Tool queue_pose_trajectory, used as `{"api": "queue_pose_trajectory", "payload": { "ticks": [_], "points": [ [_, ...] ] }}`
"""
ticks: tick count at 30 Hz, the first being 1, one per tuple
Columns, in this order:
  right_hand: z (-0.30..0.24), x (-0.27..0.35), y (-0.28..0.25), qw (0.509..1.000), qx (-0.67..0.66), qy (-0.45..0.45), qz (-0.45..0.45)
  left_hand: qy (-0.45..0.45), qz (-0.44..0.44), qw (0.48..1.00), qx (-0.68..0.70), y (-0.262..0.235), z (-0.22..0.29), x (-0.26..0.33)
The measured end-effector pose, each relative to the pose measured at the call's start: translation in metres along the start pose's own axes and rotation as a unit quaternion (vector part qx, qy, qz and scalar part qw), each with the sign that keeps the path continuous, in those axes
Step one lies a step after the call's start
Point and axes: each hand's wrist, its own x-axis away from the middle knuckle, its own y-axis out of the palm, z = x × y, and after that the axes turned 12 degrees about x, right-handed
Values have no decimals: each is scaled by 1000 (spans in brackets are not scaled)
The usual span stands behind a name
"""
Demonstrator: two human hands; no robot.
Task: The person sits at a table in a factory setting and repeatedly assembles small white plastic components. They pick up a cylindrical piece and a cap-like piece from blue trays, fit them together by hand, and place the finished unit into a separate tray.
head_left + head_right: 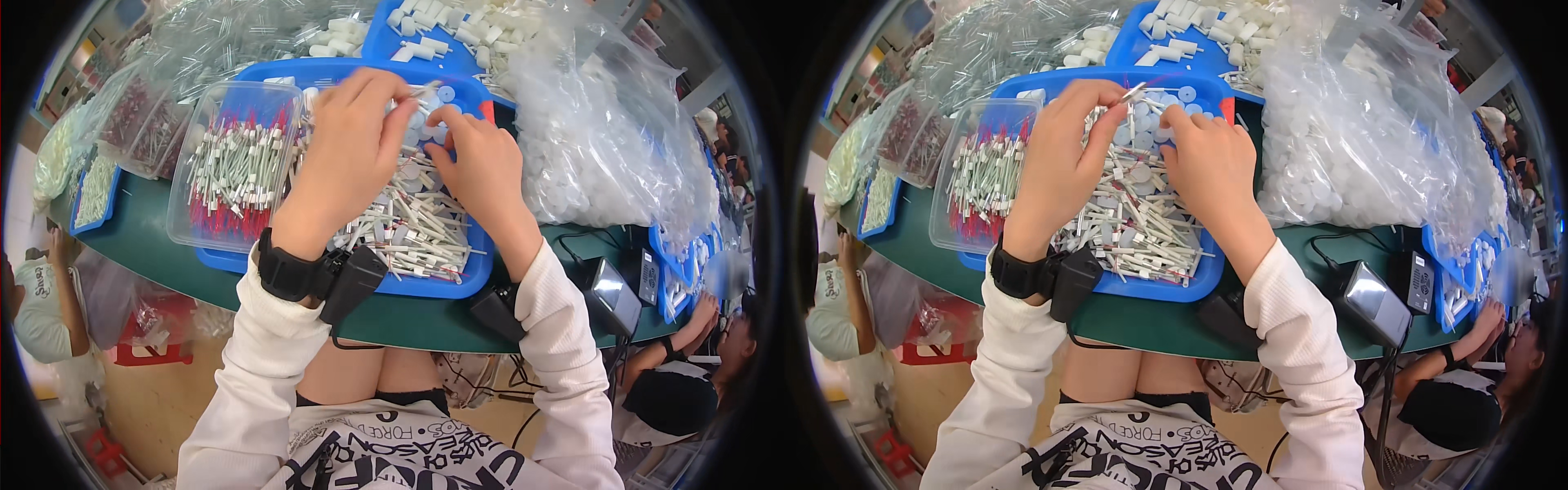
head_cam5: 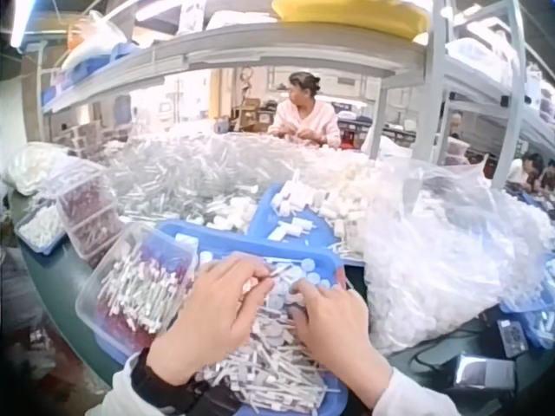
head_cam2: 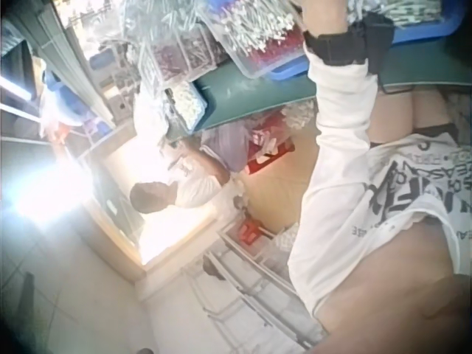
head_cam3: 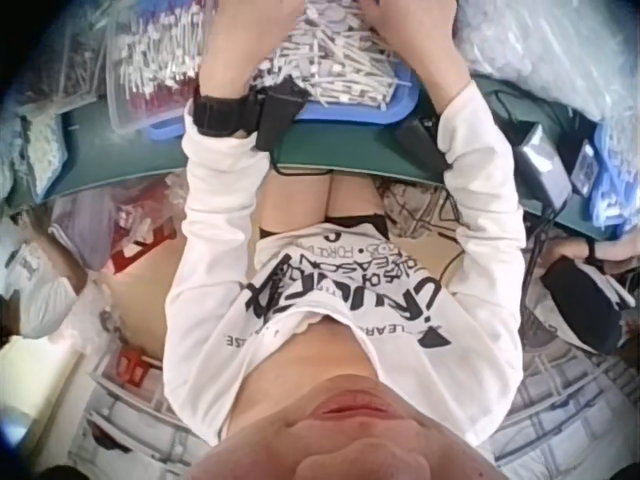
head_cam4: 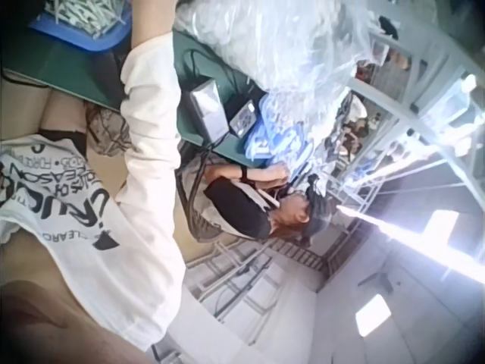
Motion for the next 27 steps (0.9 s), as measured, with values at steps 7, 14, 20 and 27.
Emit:
{"api": "queue_pose_trajectory", "payload": {
  "ticks": [7, 14, 20, 27],
  "points": [
    [11, 7, -27, 915, -378, 140, -7, -163, -99, 844, 501, 8, 25, 4],
    [11, 16, -55, 799, -580, 143, -73, -214, -116, 894, 377, 8, 23, 3],
    [17, 20, -52, 763, -627, 146, -61, -141, -91, 941, 294, 12, 18, 6],
    [19, 20, -48, 764, -634, 111, -55, -90, -96, 968, 215, 12, 19, 7]
  ]
}}
